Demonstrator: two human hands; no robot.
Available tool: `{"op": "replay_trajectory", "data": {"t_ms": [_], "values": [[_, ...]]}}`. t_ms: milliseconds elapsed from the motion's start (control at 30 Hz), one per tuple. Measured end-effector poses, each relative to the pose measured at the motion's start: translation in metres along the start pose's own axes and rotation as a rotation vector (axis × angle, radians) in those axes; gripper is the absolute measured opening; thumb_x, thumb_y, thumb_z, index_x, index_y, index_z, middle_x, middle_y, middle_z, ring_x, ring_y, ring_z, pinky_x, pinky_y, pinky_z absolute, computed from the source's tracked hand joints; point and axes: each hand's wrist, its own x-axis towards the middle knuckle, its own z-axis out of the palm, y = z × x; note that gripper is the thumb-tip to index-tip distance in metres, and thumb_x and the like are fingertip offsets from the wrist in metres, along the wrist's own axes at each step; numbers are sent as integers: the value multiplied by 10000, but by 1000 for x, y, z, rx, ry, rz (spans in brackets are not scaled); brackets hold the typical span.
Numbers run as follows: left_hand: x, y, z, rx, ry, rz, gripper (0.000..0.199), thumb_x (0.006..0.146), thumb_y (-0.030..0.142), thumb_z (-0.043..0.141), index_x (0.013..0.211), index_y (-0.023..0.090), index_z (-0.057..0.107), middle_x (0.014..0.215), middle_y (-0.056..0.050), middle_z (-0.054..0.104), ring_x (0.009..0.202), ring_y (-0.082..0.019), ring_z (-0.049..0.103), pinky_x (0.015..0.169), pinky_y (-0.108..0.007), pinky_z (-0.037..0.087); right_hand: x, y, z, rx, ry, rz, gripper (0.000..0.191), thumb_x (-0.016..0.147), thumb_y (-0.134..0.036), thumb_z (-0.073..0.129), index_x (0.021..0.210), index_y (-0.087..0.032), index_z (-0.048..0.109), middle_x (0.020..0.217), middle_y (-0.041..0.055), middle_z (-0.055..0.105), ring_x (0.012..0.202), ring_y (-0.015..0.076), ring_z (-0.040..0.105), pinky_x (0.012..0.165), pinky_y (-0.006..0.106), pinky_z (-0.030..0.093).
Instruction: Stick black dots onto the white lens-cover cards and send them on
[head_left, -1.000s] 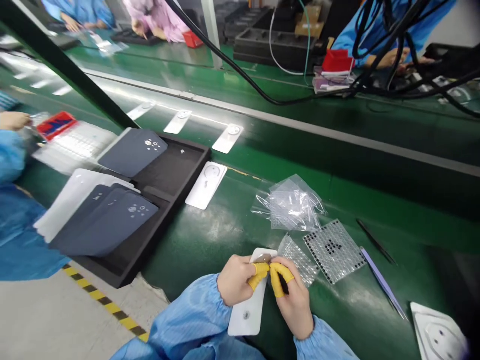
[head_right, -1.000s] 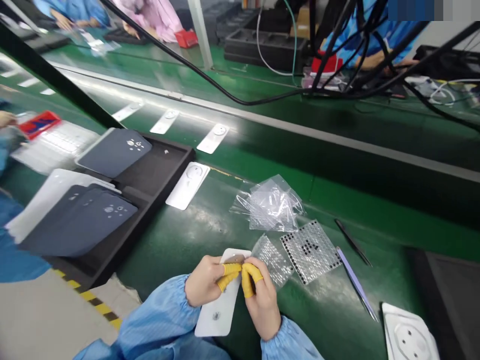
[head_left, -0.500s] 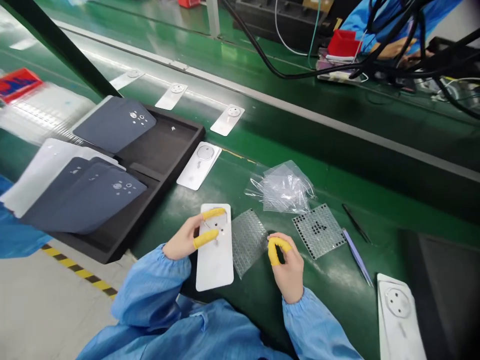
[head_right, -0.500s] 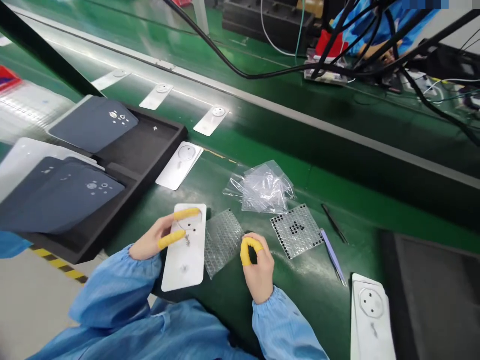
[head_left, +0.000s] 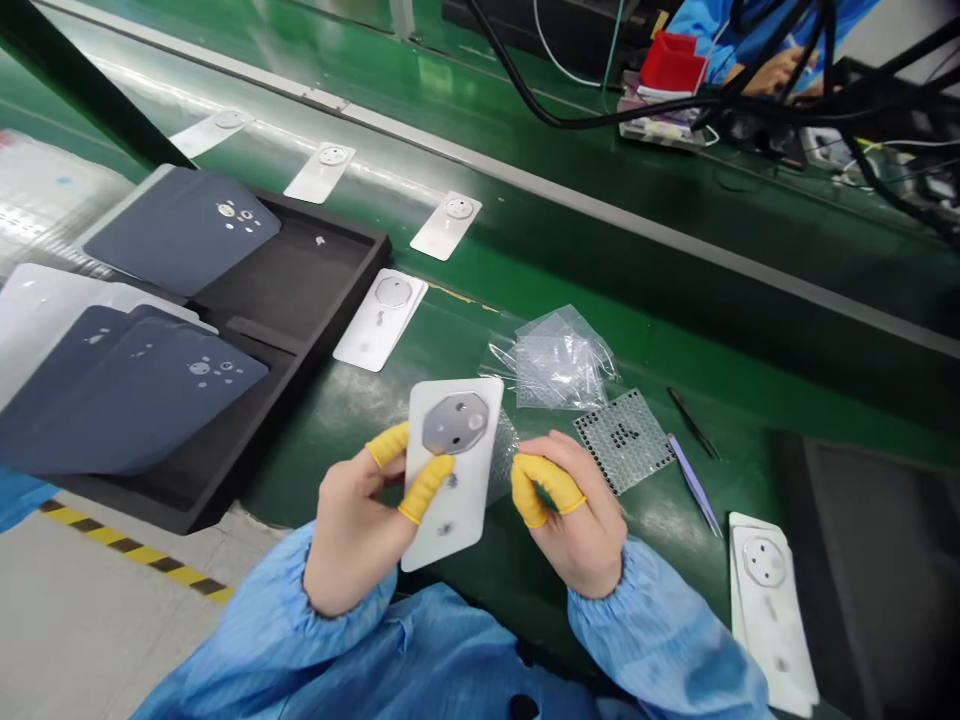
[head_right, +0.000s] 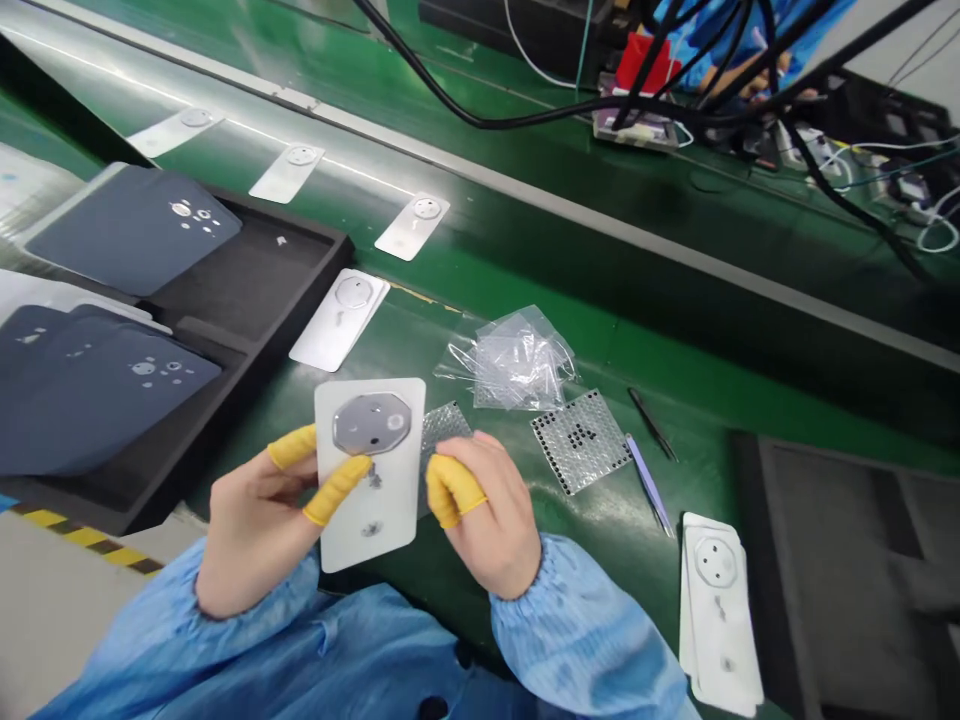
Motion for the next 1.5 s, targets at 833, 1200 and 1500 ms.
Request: {"op": "replay_trajectory", "data": {"t_ms": [833, 1200, 1500], "values": [[-5, 17, 33, 216, -79, 434, 111, 785, 148, 586, 698, 144, 655, 554, -24, 691, 405, -133, 611, 368, -207, 417, 19, -10, -26, -146, -340, -193, 403, 775, -18, 456, 1163, -2, 565, 1293, 290, 539, 1312, 345, 452, 977, 517, 515], [-6, 7, 50, -304, -274, 8, 177, 831, 195, 635, 1001, 158, 670, 754, -31, 760, 601, -159, 705, 553, -216, 565, -6, 6, -11, 472, 36, 429, 478, 897, -222, 560, 1363, -279, 469, 1490, 78, 396, 1367, 276, 410, 1092, 518, 425], [-8, -10, 61, -421, -250, -196, 257, 774, 314, 722, 949, 127, 693, 738, -45, 753, 554, -166, 682, 470, -202, 535, -20, -2, 13, 864, 4, 873, 755, 780, -335, 728, 1424, -268, 340, 1166, 66, 690, 1025, 214, 693, 907, 405, 592]]}}
